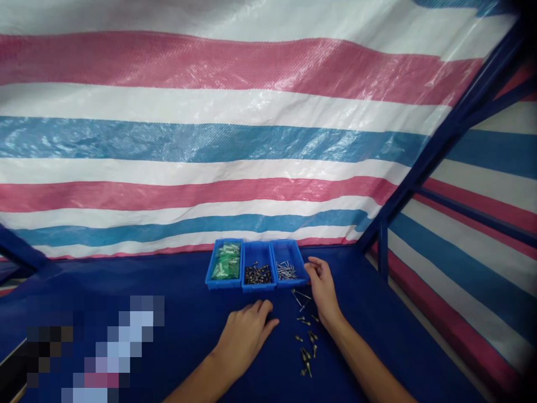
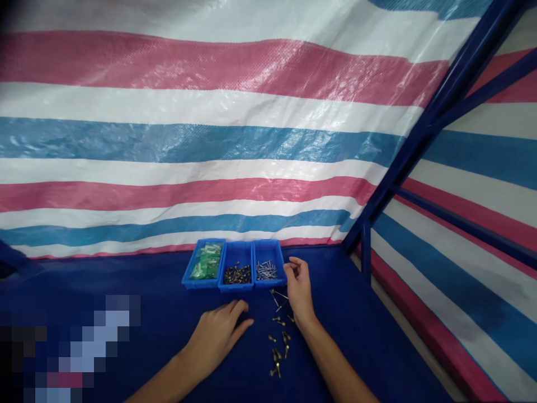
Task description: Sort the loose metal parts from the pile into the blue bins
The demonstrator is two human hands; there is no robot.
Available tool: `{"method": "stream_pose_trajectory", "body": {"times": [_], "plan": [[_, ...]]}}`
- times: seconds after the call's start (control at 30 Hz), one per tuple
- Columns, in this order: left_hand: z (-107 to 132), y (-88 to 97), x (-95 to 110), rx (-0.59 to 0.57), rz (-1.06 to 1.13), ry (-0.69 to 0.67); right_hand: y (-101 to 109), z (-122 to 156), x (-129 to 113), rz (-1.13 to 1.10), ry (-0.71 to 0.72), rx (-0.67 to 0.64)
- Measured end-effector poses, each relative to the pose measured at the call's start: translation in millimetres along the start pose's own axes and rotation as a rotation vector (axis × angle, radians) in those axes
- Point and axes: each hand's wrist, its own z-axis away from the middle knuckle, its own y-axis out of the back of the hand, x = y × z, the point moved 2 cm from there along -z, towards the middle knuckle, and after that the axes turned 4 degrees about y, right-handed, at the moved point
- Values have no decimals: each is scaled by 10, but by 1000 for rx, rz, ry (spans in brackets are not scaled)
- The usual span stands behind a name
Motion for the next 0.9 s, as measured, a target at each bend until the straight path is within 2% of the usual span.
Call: {"method": "stream_pose_trajectory", "body": {"times": [0.17,0.3,0.47,0.63,0.77,0.9], "plan": [[17,48,3,-38,113,-195,15,-25,47,2,-10,-13],[36,71,-32,-14,288,-262,14,-39,56,4,-18,-12],[49,80,-65,26,395,-279,0,-18,7,2,-8,2],[-2,-6,-155,143,175,-170,-5,-7,-31,-2,-1,-4],[-40,-39,-178,127,125,-97,-1,-19,-37,6,-11,-14],[-25,38,-117,94,222,-148,-5,-19,-50,17,-19,-26]]}}
